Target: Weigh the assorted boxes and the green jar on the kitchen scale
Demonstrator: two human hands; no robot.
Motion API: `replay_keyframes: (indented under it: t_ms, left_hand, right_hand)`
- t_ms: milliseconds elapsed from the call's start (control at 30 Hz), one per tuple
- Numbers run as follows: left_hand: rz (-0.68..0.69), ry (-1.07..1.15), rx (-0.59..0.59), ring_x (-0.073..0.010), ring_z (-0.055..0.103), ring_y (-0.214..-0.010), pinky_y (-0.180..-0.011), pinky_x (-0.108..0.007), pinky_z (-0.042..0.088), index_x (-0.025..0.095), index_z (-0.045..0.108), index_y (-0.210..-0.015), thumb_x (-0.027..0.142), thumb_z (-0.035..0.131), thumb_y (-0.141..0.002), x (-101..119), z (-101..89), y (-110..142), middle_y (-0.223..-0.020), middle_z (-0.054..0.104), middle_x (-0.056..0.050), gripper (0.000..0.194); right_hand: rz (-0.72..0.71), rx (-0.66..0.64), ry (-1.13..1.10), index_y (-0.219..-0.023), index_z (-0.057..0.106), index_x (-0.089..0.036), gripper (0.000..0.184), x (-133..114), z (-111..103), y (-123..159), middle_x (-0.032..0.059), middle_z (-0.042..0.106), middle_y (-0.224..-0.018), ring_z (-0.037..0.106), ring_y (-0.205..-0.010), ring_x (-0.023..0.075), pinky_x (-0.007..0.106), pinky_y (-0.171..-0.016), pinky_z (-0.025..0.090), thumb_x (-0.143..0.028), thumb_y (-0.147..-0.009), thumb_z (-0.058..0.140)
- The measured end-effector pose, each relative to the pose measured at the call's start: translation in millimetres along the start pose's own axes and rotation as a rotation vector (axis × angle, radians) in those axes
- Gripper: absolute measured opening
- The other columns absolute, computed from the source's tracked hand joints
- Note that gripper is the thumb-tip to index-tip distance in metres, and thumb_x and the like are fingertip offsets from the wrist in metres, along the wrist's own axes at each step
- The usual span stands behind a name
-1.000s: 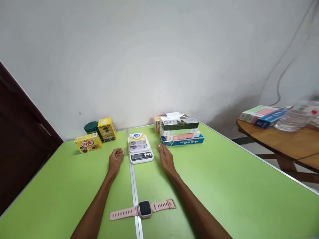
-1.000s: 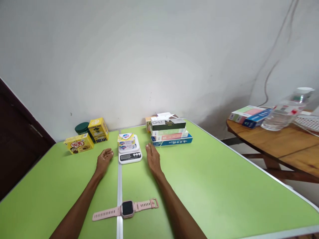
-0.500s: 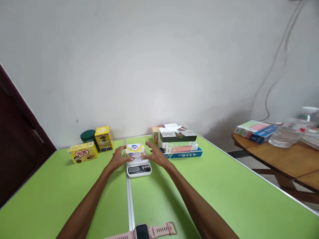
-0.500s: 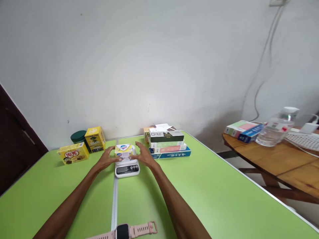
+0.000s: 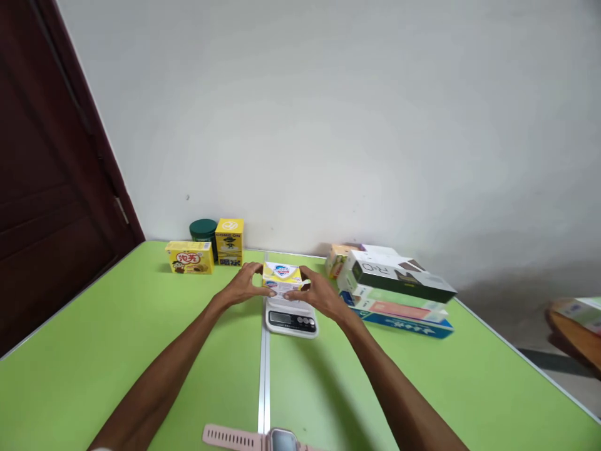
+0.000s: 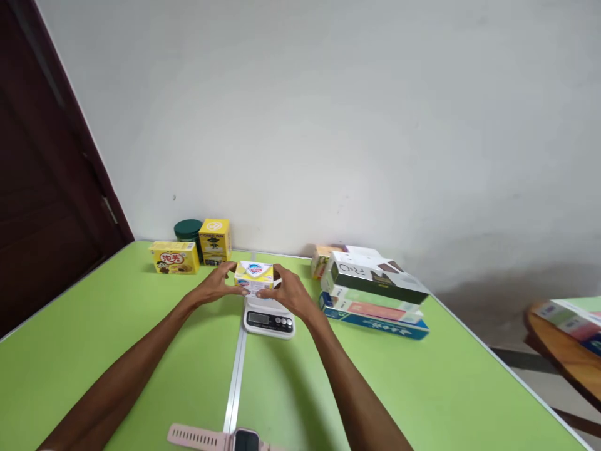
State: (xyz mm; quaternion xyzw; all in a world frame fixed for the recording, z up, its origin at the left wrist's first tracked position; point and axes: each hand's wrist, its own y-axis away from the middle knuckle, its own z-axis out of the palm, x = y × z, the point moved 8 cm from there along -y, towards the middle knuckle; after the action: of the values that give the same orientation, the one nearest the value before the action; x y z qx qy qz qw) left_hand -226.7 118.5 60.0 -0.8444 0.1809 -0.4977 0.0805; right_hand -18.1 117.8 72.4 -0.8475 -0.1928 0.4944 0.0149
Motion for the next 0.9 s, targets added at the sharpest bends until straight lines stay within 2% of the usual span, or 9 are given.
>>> replay_keyframes:
  t_ms: [67,167,300,400,500,600,667,800,900]
  left_hand:
    - [-0.017,0.001,0.030,-0.0281,0.062,-0.102,-0.084,-0.034,0.049,0.019,0.074,-0.112,0.043,0.092,-0.059,-3,-24.1,9,-0.112,0.071,-0.009,0.061]
    - [-0.061,0.041,0.071,-0.0280,0.065,-0.101,-0.083,-0.035,0.051,0.019,0.073,-0.119,0.039,0.092,-0.061,-16,-62.5,25,-0.117,0.073,-0.010,0.064]
    - [-0.172,0.205,0.093,-0.0289,0.069,-0.102,-0.087,-0.039,0.054,0.017,0.071,-0.118,0.034,0.093,-0.057,-57,-92.7,46,-0.119,0.075,-0.012,0.067]
    - [-0.268,0.372,0.122,-0.0296,0.071,-0.104,-0.090,-0.042,0.056,0.017,0.067,-0.119,0.033,0.094,-0.054,-94,-92.9,59,-0.121,0.074,-0.014,0.072]
    - [-0.300,0.362,0.253,-0.0289,0.071,-0.104,-0.089,-0.043,0.057,0.017,0.063,-0.124,0.031,0.093,-0.057,-120,-89.1,74,-0.124,0.072,-0.016,0.075]
    - [-0.290,0.158,0.476,-0.0252,0.068,-0.099,-0.086,-0.041,0.056,0.018,0.057,-0.132,0.030,0.088,-0.062,-126,-90.0,93,-0.132,0.064,-0.017,0.077]
    - [-0.246,0.035,0.548,-0.0230,0.065,-0.096,-0.088,-0.040,0.055,0.020,0.056,-0.130,0.031,0.083,-0.069,-118,-85.7,100,-0.128,0.062,-0.014,0.067]
    - [-0.085,-0.052,0.401,-0.0241,0.063,-0.096,-0.093,-0.040,0.052,0.024,0.063,-0.111,0.027,0.072,-0.080,-95,-62.2,83,-0.109,0.064,-0.008,0.032]
    - [-0.074,-0.066,0.348,-0.0253,0.063,-0.094,-0.094,-0.041,0.051,0.024,0.062,-0.103,0.022,0.067,-0.080,-93,-53.8,60,-0.102,0.064,-0.008,0.023]
  right_hand:
    - [-0.060,-0.002,0.002,-0.087,0.066,-0.023,0.038,-21,15,-10,0.0031,0.077,-0.092,0.070,-0.074,0.0235,0.031,-0.063,0.054,-0.041,-0.062,0.088]
    - [-0.111,-0.051,-0.008,-0.090,0.067,-0.023,0.039,-44,52,-32,0.0052,0.079,-0.096,0.071,-0.080,0.0250,0.033,-0.068,0.056,-0.034,-0.060,0.089]
    - [-0.118,-0.145,0.002,-0.095,0.068,-0.020,0.042,-50,112,-62,0.0074,0.079,-0.099,0.073,-0.084,0.0257,0.035,-0.072,0.057,-0.028,-0.060,0.089]
    - [-0.124,-0.183,0.014,-0.097,0.070,-0.019,0.046,-43,145,-75,0.0059,0.080,-0.098,0.074,-0.086,0.0254,0.034,-0.075,0.058,-0.022,-0.056,0.091]
    - [-0.098,-0.185,0.030,-0.097,0.071,-0.019,0.048,-30,161,-83,0.0047,0.081,-0.098,0.075,-0.087,0.0252,0.035,-0.077,0.059,-0.019,-0.055,0.091]
    - [-0.055,-0.151,0.047,-0.101,0.071,-0.020,0.047,-15,163,-91,0.0062,0.081,-0.101,0.075,-0.087,0.0257,0.036,-0.078,0.060,-0.020,-0.059,0.090]
    - [-0.030,-0.122,0.063,-0.102,0.071,-0.019,0.046,-9,162,-98,0.0070,0.080,-0.102,0.075,-0.088,0.0267,0.038,-0.080,0.060,-0.021,-0.060,0.090]
    - [-0.011,-0.090,0.093,-0.108,0.070,-0.019,0.049,-5,165,-113,0.0088,0.079,-0.109,0.074,-0.097,0.0291,0.042,-0.088,0.059,-0.022,-0.063,0.090]
    - [0.012,-0.060,0.125,-0.115,0.067,-0.014,0.053,-4,169,-120,0.0149,0.075,-0.117,0.072,-0.103,0.0323,0.045,-0.092,0.058,-0.023,-0.066,0.088]
